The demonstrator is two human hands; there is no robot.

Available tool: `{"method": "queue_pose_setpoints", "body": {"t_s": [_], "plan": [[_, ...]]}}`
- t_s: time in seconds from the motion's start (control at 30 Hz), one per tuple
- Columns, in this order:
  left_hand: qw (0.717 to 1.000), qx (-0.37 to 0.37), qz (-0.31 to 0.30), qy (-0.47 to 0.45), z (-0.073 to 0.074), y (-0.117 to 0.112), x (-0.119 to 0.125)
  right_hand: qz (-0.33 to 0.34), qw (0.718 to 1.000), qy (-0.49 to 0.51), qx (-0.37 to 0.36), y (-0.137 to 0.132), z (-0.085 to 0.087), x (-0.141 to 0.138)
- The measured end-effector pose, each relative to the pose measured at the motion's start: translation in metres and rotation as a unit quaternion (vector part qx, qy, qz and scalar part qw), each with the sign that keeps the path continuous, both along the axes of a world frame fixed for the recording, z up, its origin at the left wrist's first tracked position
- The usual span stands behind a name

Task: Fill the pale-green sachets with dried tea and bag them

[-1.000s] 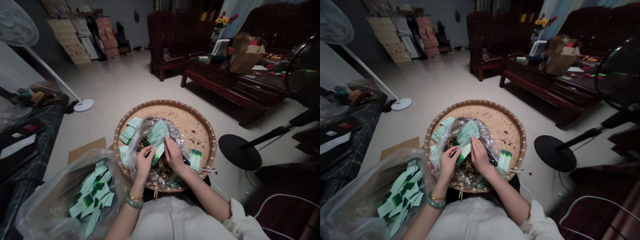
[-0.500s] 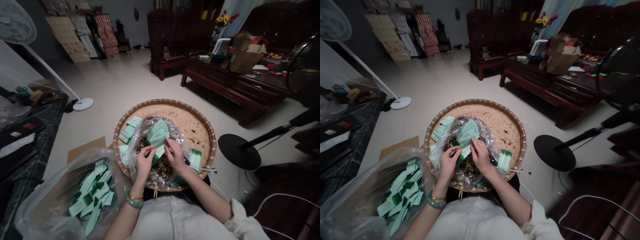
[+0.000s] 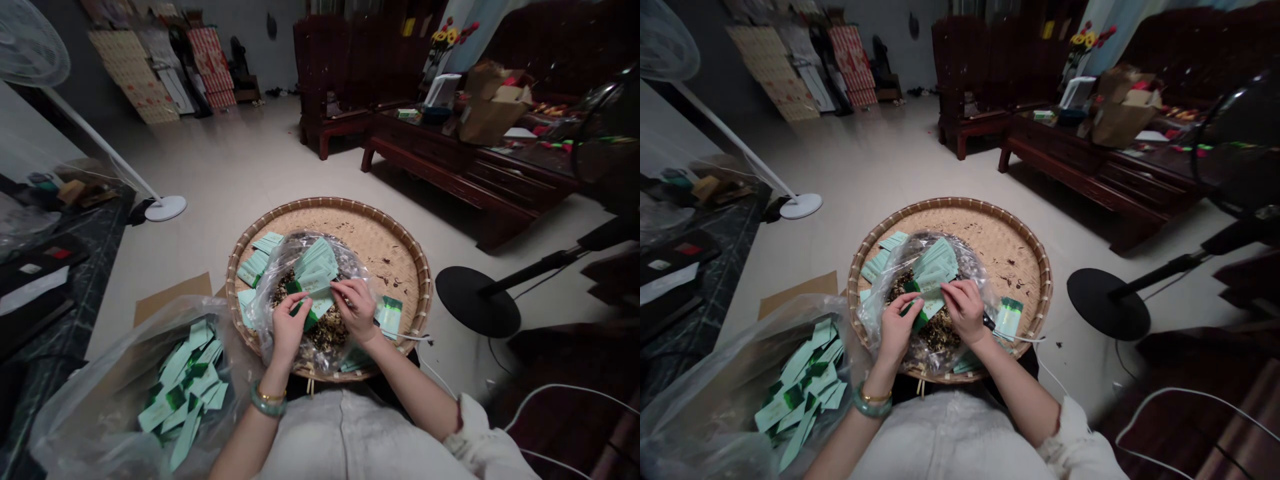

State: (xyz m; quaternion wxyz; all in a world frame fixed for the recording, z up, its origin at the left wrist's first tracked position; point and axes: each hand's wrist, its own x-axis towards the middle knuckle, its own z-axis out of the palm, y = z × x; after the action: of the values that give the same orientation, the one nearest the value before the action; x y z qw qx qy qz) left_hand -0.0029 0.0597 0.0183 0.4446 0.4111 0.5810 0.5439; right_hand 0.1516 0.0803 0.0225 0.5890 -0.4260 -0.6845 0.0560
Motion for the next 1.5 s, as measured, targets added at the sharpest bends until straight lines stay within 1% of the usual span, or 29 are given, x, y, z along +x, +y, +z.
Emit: {"method": "queue_pose_setpoints", "body": {"t_s": [0.17, 0.3, 0.43, 0.57, 0.67, 0.73, 0.83, 0.9, 0.97, 1.07, 1.13, 1.2, 1.27, 1.3, 1.33, 1.4, 1.47, 1.5], "plan": [[1.000, 0.007, -0.013, 0.014, 0.007, -0.004, 0.004, 0.002, 1.000, 0.016, 0.025, 0.004, -0.002, 0.000], [1.000, 0.004, -0.013, 0.007, 0.008, -0.006, 0.005, 0.008, 0.999, 0.011, 0.040, 0.003, -0.005, -0.001], [1.000, -0.001, -0.011, 0.001, 0.008, -0.006, 0.006, 0.020, 0.999, -0.011, 0.031, 0.001, -0.008, 0.000], [1.000, 0.004, 0.001, 0.000, 0.007, -0.005, 0.005, 0.037, 0.999, -0.011, 0.021, -0.001, -0.008, 0.001], [1.000, 0.003, 0.002, -0.005, 0.007, -0.004, 0.004, 0.044, 0.999, 0.008, -0.023, -0.003, -0.007, 0.002], [1.000, 0.003, 0.003, 0.000, 0.008, -0.004, 0.003, 0.034, 0.995, 0.051, -0.082, -0.002, -0.006, 0.001], [0.999, 0.016, 0.003, 0.033, 0.011, -0.004, 0.001, 0.038, 0.975, 0.118, -0.187, 0.002, -0.004, 0.002], [0.997, 0.033, -0.002, 0.070, 0.013, -0.004, 0.000, 0.055, 0.967, 0.111, -0.223, 0.005, -0.001, 0.004], [0.994, 0.047, -0.009, 0.097, 0.015, -0.003, -0.001, 0.051, 0.975, 0.057, -0.208, 0.006, 0.002, 0.007], [0.996, 0.050, -0.013, 0.067, 0.014, -0.001, -0.004, 0.029, 0.988, -0.004, -0.153, 0.005, 0.009, 0.011], [0.999, 0.033, -0.006, 0.032, 0.011, 0.002, -0.008, 0.051, 0.988, 0.004, -0.144, 0.003, 0.012, 0.012], [1.000, 0.011, 0.005, 0.009, 0.008, 0.004, -0.011, 0.086, 0.982, 0.031, -0.165, 0.002, 0.014, 0.012], [1.000, 0.004, 0.009, -0.020, 0.004, 0.006, -0.013, 0.126, 0.964, 0.070, -0.223, 0.002, 0.015, 0.011], [0.999, 0.004, 0.005, -0.040, 0.003, 0.006, -0.013, 0.153, 0.947, 0.096, -0.266, 0.002, 0.015, 0.010], [0.998, 0.002, -0.003, -0.060, 0.001, 0.006, -0.013, 0.188, 0.922, 0.124, -0.316, 0.002, 0.015, 0.010], [0.996, -0.006, -0.028, -0.090, 0.001, 0.006, -0.012, 0.267, 0.853, 0.182, -0.410, 0.002, 0.016, 0.008], [0.994, -0.017, -0.053, -0.095, 0.001, 0.005, -0.011, 0.333, 0.785, 0.221, -0.473, 0.002, 0.016, 0.008], [0.994, -0.020, -0.063, -0.092, 0.002, 0.004, -0.011, 0.353, 0.761, 0.234, -0.492, 0.002, 0.016, 0.009]]}}
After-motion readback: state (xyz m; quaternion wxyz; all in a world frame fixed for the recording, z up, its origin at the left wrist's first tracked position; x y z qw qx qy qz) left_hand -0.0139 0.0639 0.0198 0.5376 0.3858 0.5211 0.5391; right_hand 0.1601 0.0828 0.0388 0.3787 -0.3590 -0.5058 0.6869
